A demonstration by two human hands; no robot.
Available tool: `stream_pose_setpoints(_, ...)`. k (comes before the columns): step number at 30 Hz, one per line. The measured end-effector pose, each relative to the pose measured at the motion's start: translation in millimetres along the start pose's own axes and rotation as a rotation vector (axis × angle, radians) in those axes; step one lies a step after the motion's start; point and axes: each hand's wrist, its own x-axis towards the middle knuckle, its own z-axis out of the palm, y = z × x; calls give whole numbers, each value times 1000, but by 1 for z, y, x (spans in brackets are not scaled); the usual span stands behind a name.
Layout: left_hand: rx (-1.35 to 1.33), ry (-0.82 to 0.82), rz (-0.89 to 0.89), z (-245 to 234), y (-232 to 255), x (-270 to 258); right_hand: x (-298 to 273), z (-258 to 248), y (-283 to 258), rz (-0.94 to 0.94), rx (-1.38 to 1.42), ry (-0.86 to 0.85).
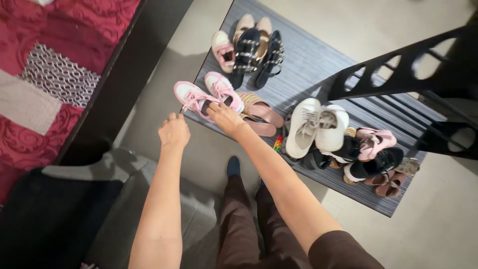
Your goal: The person organizes a collection of shoes on a multi-tiered shoe rack. They pick up various pairs of shoes, including sneakers, sandals, and clogs, from the floor and place them neatly on the rack shelves.
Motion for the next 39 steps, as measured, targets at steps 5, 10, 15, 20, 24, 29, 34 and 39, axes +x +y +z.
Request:
stream_pose_setpoints(5, 2, 108, 90, -66, 40, 8, -9, -86, 21, 20, -75, 186)
stream_pose_setpoints(10, 12, 247, 244, -139, 102, 19, -40, -194, 52, 174, -187, 292)
stream_pose_setpoints(15, -28, 317, 412, -204, 182, 21, -94, -295, 70, 359, -237, 429)
stream_pose_setpoints(20, 28, 464, 619, -237, 273, 10, -171, -366, 86, 433, -352, 487)
stream_pose_setpoints(24, 57, 458, 741, -255, 347, -14, -248, -402, 92, 460, -434, 539)
stream_pose_setpoints(29, 155, 392, 793, -269, 433, -59, -355, -430, 84, 458, -482, 360)
stream_pose_setpoints(34, 208, 333, 849, -264, 499, -96, -447, -432, 67, 621, -432, 265)
stream_pose_setpoints(39, 244, 277, 867, -246, 546, -128, -511, -410, 83, 728, -451, 410)
